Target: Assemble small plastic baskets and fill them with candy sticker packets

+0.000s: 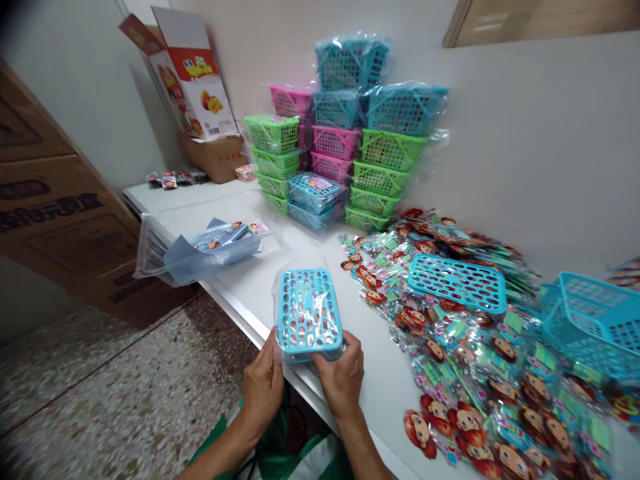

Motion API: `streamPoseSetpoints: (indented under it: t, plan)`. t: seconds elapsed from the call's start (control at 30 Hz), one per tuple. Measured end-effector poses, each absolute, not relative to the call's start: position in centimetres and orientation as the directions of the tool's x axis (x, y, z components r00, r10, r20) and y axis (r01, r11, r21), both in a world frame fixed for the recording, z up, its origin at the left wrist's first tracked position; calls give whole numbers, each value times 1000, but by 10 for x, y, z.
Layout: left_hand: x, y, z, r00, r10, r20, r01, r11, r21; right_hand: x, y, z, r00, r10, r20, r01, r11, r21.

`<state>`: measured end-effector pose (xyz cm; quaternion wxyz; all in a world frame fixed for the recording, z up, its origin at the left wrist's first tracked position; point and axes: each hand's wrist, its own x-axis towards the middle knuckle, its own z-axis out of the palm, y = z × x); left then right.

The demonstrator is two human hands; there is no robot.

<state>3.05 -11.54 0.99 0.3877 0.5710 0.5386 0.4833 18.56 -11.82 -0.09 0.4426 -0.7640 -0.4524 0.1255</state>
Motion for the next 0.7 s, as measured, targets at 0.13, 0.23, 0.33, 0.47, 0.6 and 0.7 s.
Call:
streamPoseSetpoints:
  t: [0.13,0.23,0.33,0.47,0.6,0.7]
  plan:
    - [24,-112,9,12,981,193,403,-181,897,194,-105,-1,481,845,234,599,-122,-792]
    - [22,-105,11,46,963,266,572,-244,783,203,-95,-4,395,885,248,574,-26,-818]
    - [25,-95,15,43,937,347,672,-284,684,209,-81,-5,349,894,282,589,25,-808]
    - [26,-90,24,55,910,410,738,-314,597,214,-70,2,276,889,365,737,48,-674]
    - [4,-82,41,348,797,493,669,-579,466,234,-84,7,204,908,366,768,83,-635]
    - [-26,-43,61,352,706,614,691,-638,338,257,-95,10,292,917,272,702,-12,-712]
